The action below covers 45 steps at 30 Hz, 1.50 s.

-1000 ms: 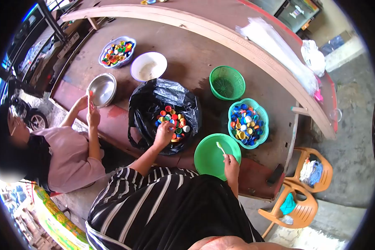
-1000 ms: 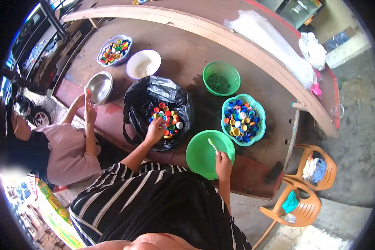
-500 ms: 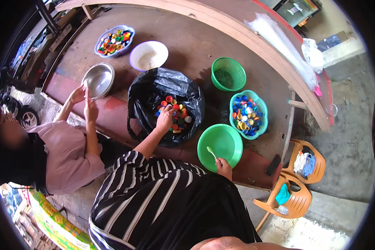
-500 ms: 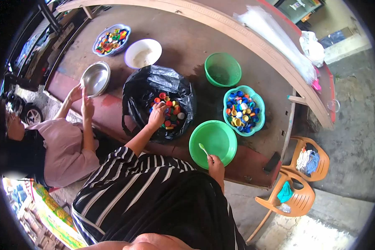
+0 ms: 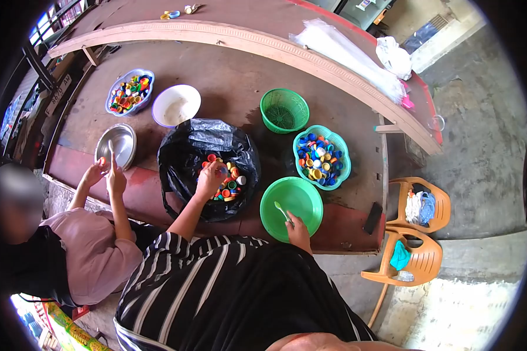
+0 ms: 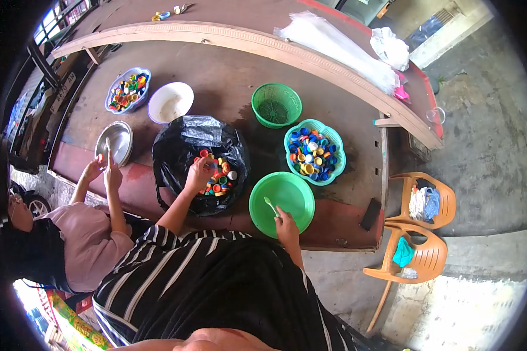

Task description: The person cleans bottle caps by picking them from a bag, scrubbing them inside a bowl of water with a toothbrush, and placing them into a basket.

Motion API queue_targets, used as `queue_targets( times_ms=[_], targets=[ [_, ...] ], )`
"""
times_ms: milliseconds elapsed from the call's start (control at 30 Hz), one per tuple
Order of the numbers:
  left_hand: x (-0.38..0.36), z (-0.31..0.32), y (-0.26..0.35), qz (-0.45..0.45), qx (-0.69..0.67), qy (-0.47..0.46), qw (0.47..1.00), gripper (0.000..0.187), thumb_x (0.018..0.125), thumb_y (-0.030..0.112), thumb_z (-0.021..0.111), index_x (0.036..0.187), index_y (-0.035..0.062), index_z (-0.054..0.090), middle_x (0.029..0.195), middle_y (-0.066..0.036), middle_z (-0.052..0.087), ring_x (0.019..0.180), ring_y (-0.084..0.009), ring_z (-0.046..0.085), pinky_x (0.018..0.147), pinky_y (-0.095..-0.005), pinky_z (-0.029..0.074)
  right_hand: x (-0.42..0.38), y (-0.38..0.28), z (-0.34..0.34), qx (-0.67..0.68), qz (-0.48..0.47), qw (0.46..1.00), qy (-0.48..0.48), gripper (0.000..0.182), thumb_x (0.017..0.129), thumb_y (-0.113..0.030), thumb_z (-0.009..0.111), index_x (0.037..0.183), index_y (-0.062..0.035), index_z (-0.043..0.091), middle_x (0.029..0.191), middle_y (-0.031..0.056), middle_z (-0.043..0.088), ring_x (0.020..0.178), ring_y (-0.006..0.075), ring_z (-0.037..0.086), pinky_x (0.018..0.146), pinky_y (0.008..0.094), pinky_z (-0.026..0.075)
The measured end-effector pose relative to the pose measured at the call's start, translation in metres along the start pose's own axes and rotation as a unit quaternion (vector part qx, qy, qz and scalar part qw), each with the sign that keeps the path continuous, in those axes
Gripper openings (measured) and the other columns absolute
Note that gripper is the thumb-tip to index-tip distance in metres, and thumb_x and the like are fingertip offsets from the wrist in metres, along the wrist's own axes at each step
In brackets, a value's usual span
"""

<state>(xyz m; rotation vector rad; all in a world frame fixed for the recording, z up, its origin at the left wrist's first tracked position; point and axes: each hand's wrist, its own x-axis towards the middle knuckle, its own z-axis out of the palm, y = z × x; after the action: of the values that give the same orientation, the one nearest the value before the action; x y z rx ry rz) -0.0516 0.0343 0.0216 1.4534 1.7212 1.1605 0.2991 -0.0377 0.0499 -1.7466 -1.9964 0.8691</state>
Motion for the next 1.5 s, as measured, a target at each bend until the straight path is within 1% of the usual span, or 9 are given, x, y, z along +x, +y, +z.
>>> queue_targets(
  times_ms=[67, 267, 400, 467, 733, 1033, 1233, 1433, 1500],
  targets=[
    [-0.002, -0.004, 0.005, -0.057, -0.148, -0.057, 0.986, 0.028, 0.086, 0.008, 0.062, 0.113, 0.0008, 0.057, 0.090, -0.009, 0.064, 0.088, -0.0165, 0.065, 0.079, -0.0285, 0.053, 0.004, -0.002, 0.004, -0.033, 0.037, 0.999, 0.022, 0.038, 0.090, -0.014, 0.053, 0.128, -0.0109, 0.055, 0.117, 0.0194, 0.057, 0.099, 0.0382, 0.059, 0.080, 0.0446, 0.048],
    [-0.032, 0.060, 0.011, -0.143, -0.527, -0.174, 0.820, 0.029, 0.095, 0.020, 0.055, 0.116, -0.0002, 0.052, 0.101, -0.008, 0.059, 0.098, -0.0227, 0.061, 0.090, -0.0384, 0.052, 0.007, -0.009, -0.003, -0.104, 0.059, 0.993, -0.020, 0.041, 0.090, -0.007, 0.050, 0.130, -0.0117, 0.054, 0.116, 0.0213, 0.055, 0.099, 0.0408, 0.056, 0.082, 0.0461, 0.046],
    [-0.046, 0.120, 0.044, -0.055, -0.375, -0.252, 0.890, 0.024, 0.091, 0.015, 0.059, 0.113, 0.0040, 0.058, 0.096, -0.006, 0.063, 0.087, -0.0137, 0.062, 0.078, -0.0313, 0.053, 0.005, 0.004, 0.004, 0.008, -0.009, 0.996, 0.090, 0.040, 0.088, -0.009, 0.053, 0.128, -0.0119, 0.056, 0.112, 0.0201, 0.058, 0.099, 0.0367, 0.058, 0.082, 0.0422, 0.047],
    [-0.048, 0.151, 0.047, -0.139, -0.407, -0.285, 0.856, 0.025, 0.091, 0.015, 0.062, 0.113, 0.0040, 0.057, 0.096, -0.006, 0.063, 0.086, -0.0128, 0.062, 0.077, -0.0275, 0.054, 0.001, 0.010, 0.008, 0.047, -0.078, 0.986, 0.139, 0.042, 0.088, -0.009, 0.053, 0.130, -0.0122, 0.055, 0.106, 0.0197, 0.059, 0.095, 0.0355, 0.059, 0.081, 0.0413, 0.047],
    [-0.055, 0.194, 0.045, -0.143, -0.408, -0.283, 0.856, 0.023, 0.089, 0.009, 0.061, 0.109, -0.0022, 0.055, 0.092, -0.010, 0.065, 0.082, -0.0151, 0.065, 0.072, -0.0290, 0.056, -0.012, 0.018, 0.003, -0.025, -0.027, 0.997, 0.069, 0.046, 0.091, -0.009, 0.047, 0.137, -0.0145, 0.046, 0.105, 0.0220, 0.054, 0.094, 0.0400, 0.057, 0.075, 0.0458, 0.046],
    [-0.050, 0.215, 0.026, 0.085, 0.018, -0.205, 0.975, 0.030, 0.080, 0.017, 0.064, 0.101, -0.0035, 0.058, 0.084, -0.026, 0.065, 0.081, -0.0399, 0.065, 0.071, -0.0466, 0.052, 0.011, 0.007, -0.001, -0.176, 0.099, 0.979, 0.007, 0.046, 0.093, -0.013, 0.042, 0.139, -0.0144, 0.044, 0.110, 0.0218, 0.055, 0.094, 0.0413, 0.058, 0.075, 0.0477, 0.048],
    [-0.041, 0.234, 0.017, 0.059, 0.068, -0.159, 0.983, 0.030, 0.080, 0.015, 0.063, 0.103, -0.0036, 0.058, 0.083, -0.025, 0.066, 0.078, -0.0393, 0.066, 0.071, -0.0463, 0.052, 0.009, -0.001, -0.001, -0.147, 0.077, 0.986, 0.022, 0.046, 0.093, -0.012, 0.043, 0.139, -0.0118, 0.044, 0.110, 0.0228, 0.054, 0.093, 0.0419, 0.058, 0.076, 0.0493, 0.047],
    [-0.048, 0.203, 0.050, -0.053, -0.119, -0.226, 0.965, 0.023, 0.081, 0.015, 0.060, 0.096, -0.0018, 0.058, 0.083, -0.024, 0.065, 0.080, -0.0399, 0.064, 0.071, -0.0490, 0.050, 0.005, 0.023, 0.006, -0.106, 0.077, 0.990, 0.059, 0.048, 0.088, -0.009, 0.050, 0.135, -0.0152, 0.049, 0.105, 0.0212, 0.058, 0.091, 0.0401, 0.058, 0.074, 0.0487, 0.047],
    [-0.048, 0.210, 0.037, 0.020, -0.063, -0.177, 0.982, 0.024, 0.080, 0.016, 0.062, 0.096, -0.0011, 0.057, 0.082, -0.023, 0.065, 0.077, -0.0386, 0.064, 0.069, -0.0471, 0.051, -0.002, 0.011, 0.003, -0.100, 0.022, 0.992, 0.072, 0.048, 0.089, -0.009, 0.049, 0.136, -0.0149, 0.048, 0.105, 0.0211, 0.058, 0.090, 0.0400, 0.058, 0.074, 0.0487, 0.047]
  ],
)
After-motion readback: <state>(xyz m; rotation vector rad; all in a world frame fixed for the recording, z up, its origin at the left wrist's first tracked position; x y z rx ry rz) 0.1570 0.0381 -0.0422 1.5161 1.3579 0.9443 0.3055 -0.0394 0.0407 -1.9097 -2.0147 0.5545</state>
